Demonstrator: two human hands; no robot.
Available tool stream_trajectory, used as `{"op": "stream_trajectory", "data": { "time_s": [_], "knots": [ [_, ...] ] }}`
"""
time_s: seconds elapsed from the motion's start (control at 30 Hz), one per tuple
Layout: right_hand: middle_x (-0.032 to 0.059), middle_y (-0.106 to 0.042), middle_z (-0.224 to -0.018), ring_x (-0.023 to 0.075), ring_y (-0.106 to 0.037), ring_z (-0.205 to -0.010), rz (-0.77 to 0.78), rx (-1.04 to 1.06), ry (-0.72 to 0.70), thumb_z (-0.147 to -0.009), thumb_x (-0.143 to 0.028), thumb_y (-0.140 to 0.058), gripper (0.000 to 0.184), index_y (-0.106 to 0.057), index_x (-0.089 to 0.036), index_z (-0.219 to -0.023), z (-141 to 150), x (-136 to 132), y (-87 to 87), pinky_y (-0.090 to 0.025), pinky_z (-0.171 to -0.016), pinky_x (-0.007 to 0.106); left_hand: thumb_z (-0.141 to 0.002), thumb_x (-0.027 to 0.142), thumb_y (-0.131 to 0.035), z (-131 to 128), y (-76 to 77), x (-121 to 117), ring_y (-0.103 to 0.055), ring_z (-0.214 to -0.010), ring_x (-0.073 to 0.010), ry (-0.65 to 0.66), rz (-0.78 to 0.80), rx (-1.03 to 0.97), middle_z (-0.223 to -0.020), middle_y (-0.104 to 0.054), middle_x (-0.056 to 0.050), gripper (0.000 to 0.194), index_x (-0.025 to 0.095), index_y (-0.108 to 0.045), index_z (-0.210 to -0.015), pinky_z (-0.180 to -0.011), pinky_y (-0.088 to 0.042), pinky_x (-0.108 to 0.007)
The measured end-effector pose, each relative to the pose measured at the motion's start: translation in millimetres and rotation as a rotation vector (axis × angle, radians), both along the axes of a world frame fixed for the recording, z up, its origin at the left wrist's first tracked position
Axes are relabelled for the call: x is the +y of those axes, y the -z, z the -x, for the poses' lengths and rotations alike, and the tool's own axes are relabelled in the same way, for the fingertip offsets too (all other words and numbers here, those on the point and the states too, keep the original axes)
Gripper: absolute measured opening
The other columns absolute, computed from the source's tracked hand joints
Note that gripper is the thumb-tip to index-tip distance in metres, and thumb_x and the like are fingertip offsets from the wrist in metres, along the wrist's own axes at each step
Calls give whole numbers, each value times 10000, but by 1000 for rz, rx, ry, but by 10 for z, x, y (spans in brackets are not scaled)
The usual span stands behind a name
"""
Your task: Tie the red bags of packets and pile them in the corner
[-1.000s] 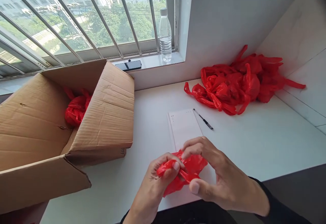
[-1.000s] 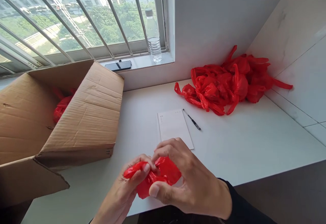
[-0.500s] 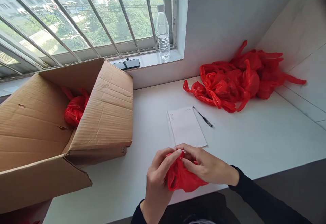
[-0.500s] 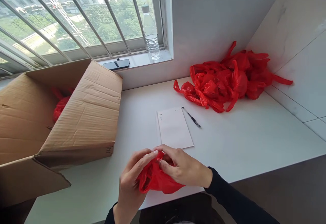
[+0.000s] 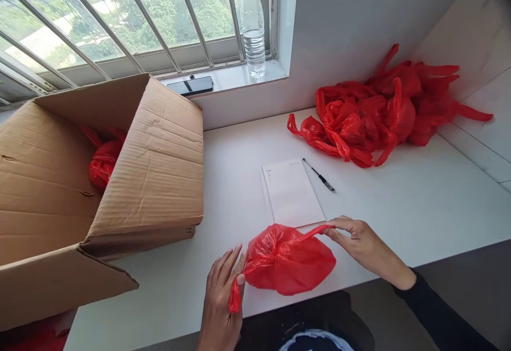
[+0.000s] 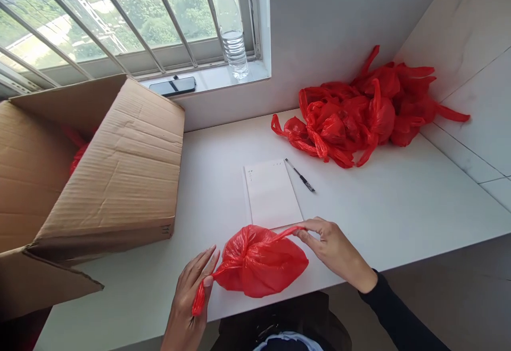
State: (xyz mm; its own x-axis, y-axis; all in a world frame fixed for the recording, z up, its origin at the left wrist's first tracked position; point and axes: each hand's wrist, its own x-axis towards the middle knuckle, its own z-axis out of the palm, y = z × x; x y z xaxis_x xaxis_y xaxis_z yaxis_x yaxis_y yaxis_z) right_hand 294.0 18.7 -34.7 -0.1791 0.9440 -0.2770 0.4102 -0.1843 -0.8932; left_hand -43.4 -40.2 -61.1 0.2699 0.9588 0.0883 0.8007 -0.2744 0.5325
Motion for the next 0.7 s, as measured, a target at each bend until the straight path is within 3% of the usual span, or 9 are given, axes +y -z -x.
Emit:
{"op": "stream_trajectory", "data": {
  "time_s": [0.07,0.13,0.23,0.33,0.4,0.5,0.7],
  "knots": [
    [13,-724,-1232,250,-642,-1170,33,21,18,-1052,-518,-504,362,-701,-320,-1282,1,-104,56,-498,-1008,372,-1077,216,-366,-6,-15,-17,-309,-1526,-258,-1,3,14,-1654,-370,-11,524,362,-354,-1580,-1199,-364,-529],
    [1,-640,-1398,235,-559,-1319,-45,40,68,-1080,-487,-446,402,-573,-348,-1435,145,-217,75,-451,-1121,390,-1073,226,-356,-128,-86,31,-220,-1563,-294,80,-67,22,-1694,-286,-38,536,289,-323,-1604,-1243,-271,-547],
    [-5,-438,-1594,227,-376,-1478,-324,-86,-12,-1104,-382,-391,467,-374,-363,-1570,485,-369,151,-366,-1214,436,-1034,178,-386,-398,-121,158,-160,-1580,-318,313,-157,105,-1711,-237,-82,608,162,-251,-1627,-1280,-141,-537],
    [33,-273,-1679,284,-242,-1539,-572,-337,-160,-1098,-273,-364,527,-277,-312,-1616,729,-459,370,-313,-1230,553,-977,113,-415,-598,25,244,-165,-1583,-290,419,-179,204,-1707,-249,-85,681,107,-217,-1628,-1291,-108,-494],
    [72,-290,-1671,313,-256,-1532,-671,-464,-163,-1087,-219,-353,546,-261,-264,-1623,779,-482,541,-316,-1209,606,-959,118,-439,-660,153,254,-172,-1582,-286,404,-197,247,-1705,-254,-76,699,108,-227,-1626,-1293,-97,-489],
    [100,-355,-1640,320,-302,-1513,-741,-535,-121,-1069,-172,-349,553,-277,-213,-1617,753,-490,706,-341,-1188,601,-976,157,-439,-689,264,236,-189,-1578,-286,385,-204,272,-1705,-256,-58,668,130,-264,-1620,-1293,-110,-489],
    [100,-365,-1635,318,-295,-1517,-701,-581,-133,-1044,-159,-371,570,-293,-194,-1608,736,-472,713,-324,-1188,590,-1015,239,-426,-695,290,253,-225,-1569,-287,385,-180,267,-1694,-282,-73,630,131,-272,-1616,-1272,-218,-489]
  ]
}}
